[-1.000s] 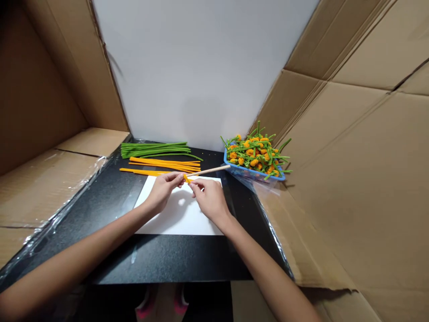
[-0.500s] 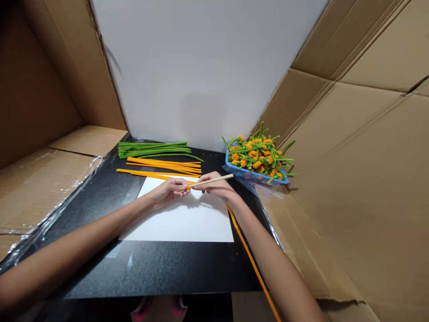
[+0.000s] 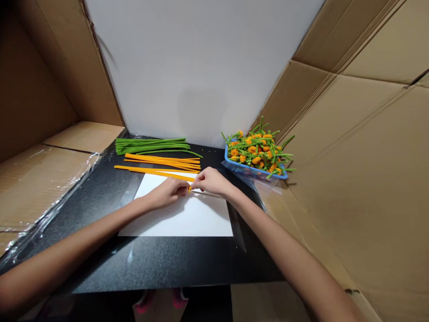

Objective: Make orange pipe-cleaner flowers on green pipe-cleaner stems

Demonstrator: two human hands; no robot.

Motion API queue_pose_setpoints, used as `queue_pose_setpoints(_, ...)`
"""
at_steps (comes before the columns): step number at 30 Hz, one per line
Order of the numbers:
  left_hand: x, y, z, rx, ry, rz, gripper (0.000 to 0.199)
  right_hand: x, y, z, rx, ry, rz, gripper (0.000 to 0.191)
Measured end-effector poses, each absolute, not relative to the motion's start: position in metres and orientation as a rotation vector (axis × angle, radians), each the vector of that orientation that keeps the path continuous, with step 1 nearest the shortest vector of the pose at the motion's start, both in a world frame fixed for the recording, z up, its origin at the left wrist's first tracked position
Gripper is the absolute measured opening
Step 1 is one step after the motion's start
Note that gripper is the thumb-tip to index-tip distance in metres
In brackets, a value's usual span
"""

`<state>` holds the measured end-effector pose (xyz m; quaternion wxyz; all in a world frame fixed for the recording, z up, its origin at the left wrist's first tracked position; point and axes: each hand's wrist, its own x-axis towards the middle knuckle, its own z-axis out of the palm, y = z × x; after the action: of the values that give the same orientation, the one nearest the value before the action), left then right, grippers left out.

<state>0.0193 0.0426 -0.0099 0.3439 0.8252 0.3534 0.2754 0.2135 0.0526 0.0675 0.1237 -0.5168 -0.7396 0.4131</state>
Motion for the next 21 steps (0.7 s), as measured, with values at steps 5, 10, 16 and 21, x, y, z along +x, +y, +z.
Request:
queue_pose_setpoints(5, 0.022, 0.038, -0.014, 2.127, 1.235, 0.908, 0.022, 0.204, 0.033, 0.063, -1.512, -2.136, 0.986, 0.023)
queue_pose_setpoints(10, 0.027, 0.043, -0.016, 1.507, 1.016, 1.039, 0.026, 0.213, 0.028, 0.041, -1.462, -1.944, 1.152, 0.036)
queue_pose_setpoints(16, 0.031, 0.037, -0.011, 1.355, 0.754, 0.946, 0.042, 0.228, 0.033, 0.035, -1.587, -1.828, 1.425, 0.050)
queue_pose_setpoints(21, 0.025, 0.028, 0.003, 1.555, 0.586, 0.714, 0.046, 0.240, 0.041, 0.050, -1.504, -1.883, 1.506, 0.050)
